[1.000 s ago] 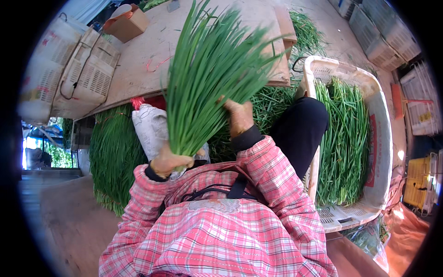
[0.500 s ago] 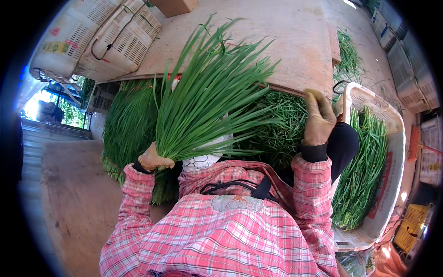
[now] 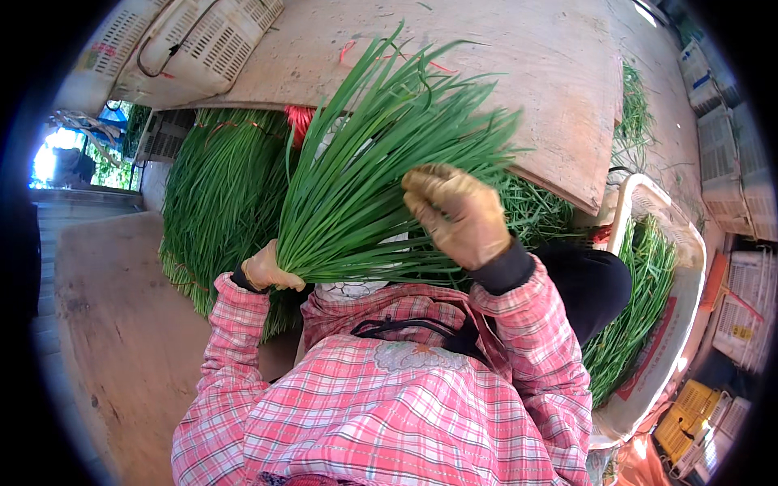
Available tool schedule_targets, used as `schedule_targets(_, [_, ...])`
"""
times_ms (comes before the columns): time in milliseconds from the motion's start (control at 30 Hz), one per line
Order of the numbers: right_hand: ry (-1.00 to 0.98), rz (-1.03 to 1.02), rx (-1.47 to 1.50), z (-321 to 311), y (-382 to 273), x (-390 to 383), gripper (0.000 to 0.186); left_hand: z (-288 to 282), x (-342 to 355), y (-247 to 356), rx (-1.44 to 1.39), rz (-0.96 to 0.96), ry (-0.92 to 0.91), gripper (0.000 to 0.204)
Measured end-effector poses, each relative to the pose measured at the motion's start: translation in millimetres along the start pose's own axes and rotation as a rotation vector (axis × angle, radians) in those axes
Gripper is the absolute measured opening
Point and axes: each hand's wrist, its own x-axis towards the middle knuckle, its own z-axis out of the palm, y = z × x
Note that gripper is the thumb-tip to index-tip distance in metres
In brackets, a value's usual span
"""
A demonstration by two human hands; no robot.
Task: The person sorts bunches of green onions by hand on a wooden table, wraps red ties around them to bundle them, and places the finished bundles into a plastic crate.
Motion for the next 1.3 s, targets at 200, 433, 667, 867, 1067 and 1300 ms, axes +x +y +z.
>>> schedule_targets(200, [0.066,0.418,0.308,-4,-26,46,0.018,5,1,6,0.016,0.024,0.019,0.041])
schedule_targets(433, [-0.114,0.795,0.663,34,-3,57,0.017,13,3,17,0.005,0.054,0.020,0.044])
schedule_targets(667, [-0.024,0.754,0.706,37,-7,41,0.014,9,5,14,0.033,0.013,-0.003,0.044])
schedule_targets(867, [-0.030,0.587,0.514,16,-24,-2,0.014,8,5,9,0.059,-0.004,-0.015,0.038])
schedule_targets(1067, [0.345,0.702,0.386,-55,-9,-53,0.014,10,2,14,0.005,-0.015,-0.008,0.030])
schedule_targets(1300, [0.119,0.476,-0.101,-70,49,-79,0.013,10,3,9,0.022,0.021,0.001,0.030])
